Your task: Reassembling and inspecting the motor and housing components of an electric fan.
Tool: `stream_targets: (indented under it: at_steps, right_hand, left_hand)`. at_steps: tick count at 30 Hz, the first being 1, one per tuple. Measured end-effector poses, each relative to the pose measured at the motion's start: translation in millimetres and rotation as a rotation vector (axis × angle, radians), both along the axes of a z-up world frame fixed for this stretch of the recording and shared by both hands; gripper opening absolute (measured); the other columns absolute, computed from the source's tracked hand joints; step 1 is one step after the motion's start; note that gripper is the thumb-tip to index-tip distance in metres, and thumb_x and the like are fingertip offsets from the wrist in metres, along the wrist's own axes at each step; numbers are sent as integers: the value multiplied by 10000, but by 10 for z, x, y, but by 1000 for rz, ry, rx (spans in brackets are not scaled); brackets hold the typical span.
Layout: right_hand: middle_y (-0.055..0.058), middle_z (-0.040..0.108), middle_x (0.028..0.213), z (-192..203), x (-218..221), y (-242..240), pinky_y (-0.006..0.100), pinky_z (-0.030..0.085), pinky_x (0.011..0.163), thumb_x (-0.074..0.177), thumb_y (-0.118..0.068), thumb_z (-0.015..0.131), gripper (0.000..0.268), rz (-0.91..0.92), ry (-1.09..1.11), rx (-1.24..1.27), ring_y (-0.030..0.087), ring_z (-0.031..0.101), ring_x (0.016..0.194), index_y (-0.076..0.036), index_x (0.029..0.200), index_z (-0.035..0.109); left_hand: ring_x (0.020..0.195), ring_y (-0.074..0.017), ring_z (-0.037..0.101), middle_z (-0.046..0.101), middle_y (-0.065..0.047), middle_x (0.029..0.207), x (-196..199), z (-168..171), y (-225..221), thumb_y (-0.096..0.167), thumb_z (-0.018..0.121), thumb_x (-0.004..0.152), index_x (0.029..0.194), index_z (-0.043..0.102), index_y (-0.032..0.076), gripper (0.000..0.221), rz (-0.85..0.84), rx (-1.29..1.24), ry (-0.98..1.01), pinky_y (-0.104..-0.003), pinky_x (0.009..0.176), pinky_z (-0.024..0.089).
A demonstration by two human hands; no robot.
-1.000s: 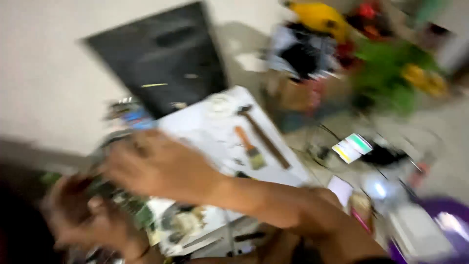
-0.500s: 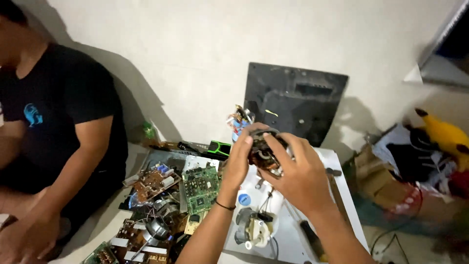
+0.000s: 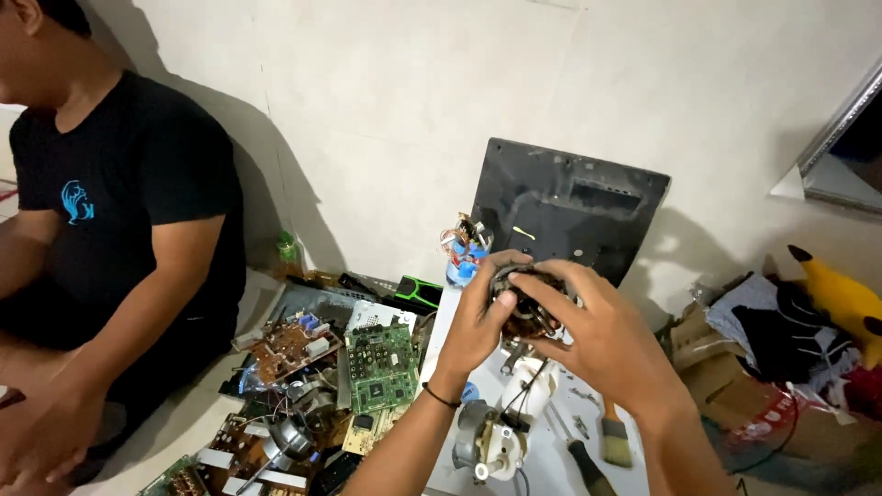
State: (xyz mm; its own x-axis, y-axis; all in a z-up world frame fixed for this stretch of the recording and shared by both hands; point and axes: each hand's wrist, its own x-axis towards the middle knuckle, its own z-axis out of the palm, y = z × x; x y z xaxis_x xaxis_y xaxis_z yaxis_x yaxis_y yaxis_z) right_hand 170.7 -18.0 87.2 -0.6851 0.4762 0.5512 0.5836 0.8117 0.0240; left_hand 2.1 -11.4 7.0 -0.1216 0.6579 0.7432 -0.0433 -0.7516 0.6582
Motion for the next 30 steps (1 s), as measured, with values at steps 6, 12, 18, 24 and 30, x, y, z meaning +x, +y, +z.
stream_targets:
  at_steps: [6, 12, 18, 24, 30]
  right_hand:
    - [-22, 609, 1355, 44, 50, 52, 339, 578, 763, 652, -252, 909, 783, -22, -15, -109, 170, 696, 964, -217, 1380, 620]
    - [40, 615, 1334, 23, 82, 35, 357, 533, 790, 639, -263, 907, 825, 39, -23, 25, 217, 670, 978, -147, 1398, 605]
    - [84, 567, 1205, 11, 91, 33, 335, 537, 677, 614, -311, 928, 851, -34, -60, 116, 204, 635, 793, -222, 1409, 639]
    - [72, 556, 1255, -19, 151, 78, 317, 527, 656, 638, -287, 939, 931, -17, -24, -27, 193, 613, 772, -292, 1490, 565]
    - [111, 529, 1449, -171, 259, 120, 462, 421, 1084, 537, -263, 989, 1082, 72, 377, -411, 283, 548, 1309, -173, 1508, 522]
  left_hand:
    - [1226, -271, 575, 601, -112, 1330, 24, -36, 48, 478, 361, 1007, 1274, 582, 30, 567, -5, -46, -34, -409, 1070, 416]
    - [1105, -267, 624, 631, -121, 1259, 87, -54, 58, 519, 555, 916, 1250, 568, 12, 607, 26, -4, -55, -396, 987, 487]
    - [1128, -286, 621, 629, -142, 1271, 74, 4, -49, 337, 596, 897, 1286, 539, 17, 507, 87, -14, 38, -402, 1009, 476]
    - [1124, -257, 621, 645, -147, 1263, 96, -20, -43, 356, 603, 916, 1327, 525, 9, 544, 32, -36, 11, -390, 1015, 483]
    - [1079, -242, 645, 646, -131, 1236, 124, -24, -49, 339, 602, 935, 1293, 559, 18, 482, 10, -34, -48, -364, 973, 504]
